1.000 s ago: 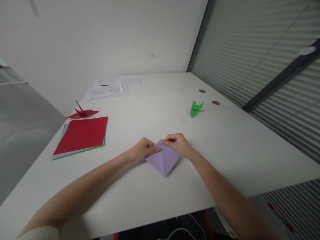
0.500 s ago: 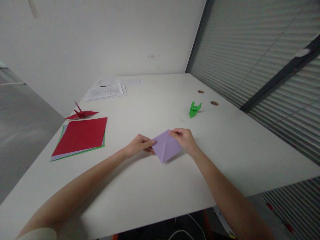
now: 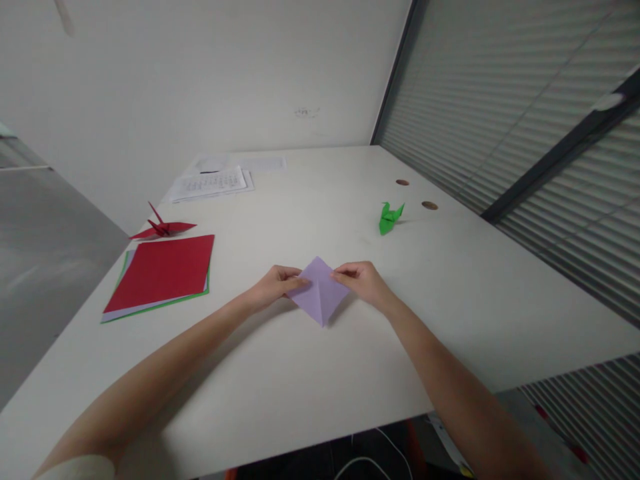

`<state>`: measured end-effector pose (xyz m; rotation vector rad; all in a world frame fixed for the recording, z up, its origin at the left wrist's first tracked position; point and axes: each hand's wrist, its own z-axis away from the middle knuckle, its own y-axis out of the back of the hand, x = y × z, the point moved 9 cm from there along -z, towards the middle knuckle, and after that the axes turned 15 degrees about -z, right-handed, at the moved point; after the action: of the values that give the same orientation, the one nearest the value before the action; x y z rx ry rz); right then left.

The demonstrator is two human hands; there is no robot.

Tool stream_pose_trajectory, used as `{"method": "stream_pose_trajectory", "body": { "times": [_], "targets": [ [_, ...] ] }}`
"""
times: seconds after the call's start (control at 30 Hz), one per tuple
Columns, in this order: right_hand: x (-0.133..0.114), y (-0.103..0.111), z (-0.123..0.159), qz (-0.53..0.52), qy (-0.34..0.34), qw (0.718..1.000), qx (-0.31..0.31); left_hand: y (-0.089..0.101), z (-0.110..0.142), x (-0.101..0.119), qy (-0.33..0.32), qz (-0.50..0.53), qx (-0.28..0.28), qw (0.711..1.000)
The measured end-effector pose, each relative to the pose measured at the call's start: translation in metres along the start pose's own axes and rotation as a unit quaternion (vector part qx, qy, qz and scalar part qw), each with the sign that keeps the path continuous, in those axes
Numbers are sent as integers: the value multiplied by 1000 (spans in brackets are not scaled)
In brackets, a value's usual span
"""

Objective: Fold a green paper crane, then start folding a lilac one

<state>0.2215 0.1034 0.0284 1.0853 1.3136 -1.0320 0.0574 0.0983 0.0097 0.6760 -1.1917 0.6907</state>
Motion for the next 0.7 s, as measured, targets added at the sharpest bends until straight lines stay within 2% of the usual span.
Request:
{"method": "stream_pose_trajectory", "body": {
  "times": [0.07,0.17,0.3,0.43,0.57,0.7],
  "targets": [
    [2,-15,3,4,-10,999,-43,-6,2,0,7,-11,-8,1000],
    [5,-28,6,14,-13,997,-75,-6,2,-5,24,-33,20,999],
    [6,-20,4,37,-14,998,-50,4,2,-7,23,-45,80,995],
    [-2,-15,2,58,11,997,-50,5,2,-3,14,-36,86,996],
    [-15,-19,5,89,46,993,-58,8,3,4,-10,-28,106,994],
    [-17,-26,8,95,48,992,-68,8,4,4,-22,-33,120,992]
  ]
}}
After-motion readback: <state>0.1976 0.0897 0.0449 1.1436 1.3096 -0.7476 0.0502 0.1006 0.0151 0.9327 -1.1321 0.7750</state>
